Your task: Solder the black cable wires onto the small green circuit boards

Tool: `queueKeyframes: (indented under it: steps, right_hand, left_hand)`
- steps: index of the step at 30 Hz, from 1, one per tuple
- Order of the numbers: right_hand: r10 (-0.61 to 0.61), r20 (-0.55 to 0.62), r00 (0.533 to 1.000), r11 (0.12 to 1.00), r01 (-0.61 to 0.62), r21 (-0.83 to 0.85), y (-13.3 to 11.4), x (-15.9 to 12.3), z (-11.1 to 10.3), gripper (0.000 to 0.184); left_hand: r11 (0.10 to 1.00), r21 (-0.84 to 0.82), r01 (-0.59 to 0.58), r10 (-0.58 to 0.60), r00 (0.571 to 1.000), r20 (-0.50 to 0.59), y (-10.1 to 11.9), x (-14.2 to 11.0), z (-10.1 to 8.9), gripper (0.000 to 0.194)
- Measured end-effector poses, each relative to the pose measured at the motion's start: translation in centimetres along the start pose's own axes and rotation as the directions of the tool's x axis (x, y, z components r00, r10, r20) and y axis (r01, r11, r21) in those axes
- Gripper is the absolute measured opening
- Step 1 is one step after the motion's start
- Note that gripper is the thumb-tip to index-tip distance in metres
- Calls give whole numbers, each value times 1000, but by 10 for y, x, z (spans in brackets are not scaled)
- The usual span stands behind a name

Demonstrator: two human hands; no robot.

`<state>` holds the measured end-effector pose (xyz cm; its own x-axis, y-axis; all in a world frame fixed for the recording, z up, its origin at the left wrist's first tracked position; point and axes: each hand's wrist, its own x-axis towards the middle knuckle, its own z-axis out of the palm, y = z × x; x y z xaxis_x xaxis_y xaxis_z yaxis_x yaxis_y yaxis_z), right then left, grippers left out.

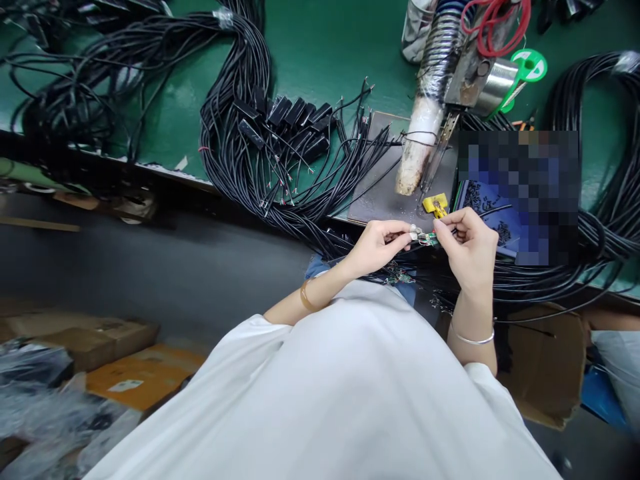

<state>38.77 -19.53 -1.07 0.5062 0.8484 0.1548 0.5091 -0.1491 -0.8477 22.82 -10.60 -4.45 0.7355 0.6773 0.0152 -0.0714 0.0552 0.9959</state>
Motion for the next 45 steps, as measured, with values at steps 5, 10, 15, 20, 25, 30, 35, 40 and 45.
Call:
queueKeyframes:
  steps: [5,10,15,20,25,30,35,40,45]
  right_hand:
    - [-10,5,1000,1000,10,-2,2,0,2,15]
    - [4,25,1000,1000,-4,16,4,0,3,15]
    - [15,37,999,999,-16,31,6,1,3,15]
    - [37,56,998,998,-40,50,7,2,3,16]
    - [34,45,998,999,-36,40,4,3,4,16]
    - [33,37,999,998,-34,53,3,2,6,16]
    - [31,19,999,998,-32,51,5,3,7,14]
    - [37,33,999,998,-38,46,5,3,6,15]
    - [33,26,999,998,-35,53,5,3,8,16]
  left_hand:
    - [1000,-29,7,-6,1000,16,2,0,3,34]
    - [994,-55,92,-89,995,45,-1,-2,3,31]
    - [998,62,10,-8,1000,-22,-3,-1,1,27]
    - [970,187,-153,159,987,-15,-2,1,1,25]
    - [982,136,-128,138,989,-61,-2,3,4,18]
    - [995,57,-87,92,992,-84,-2,5,7,18]
    - [999,-14,-41,41,999,-29,1,5,5,23]
    - [995,67,-77,75,997,33,3,5,1,25]
    - [986,117,-122,127,991,-36,1,5,5,24]
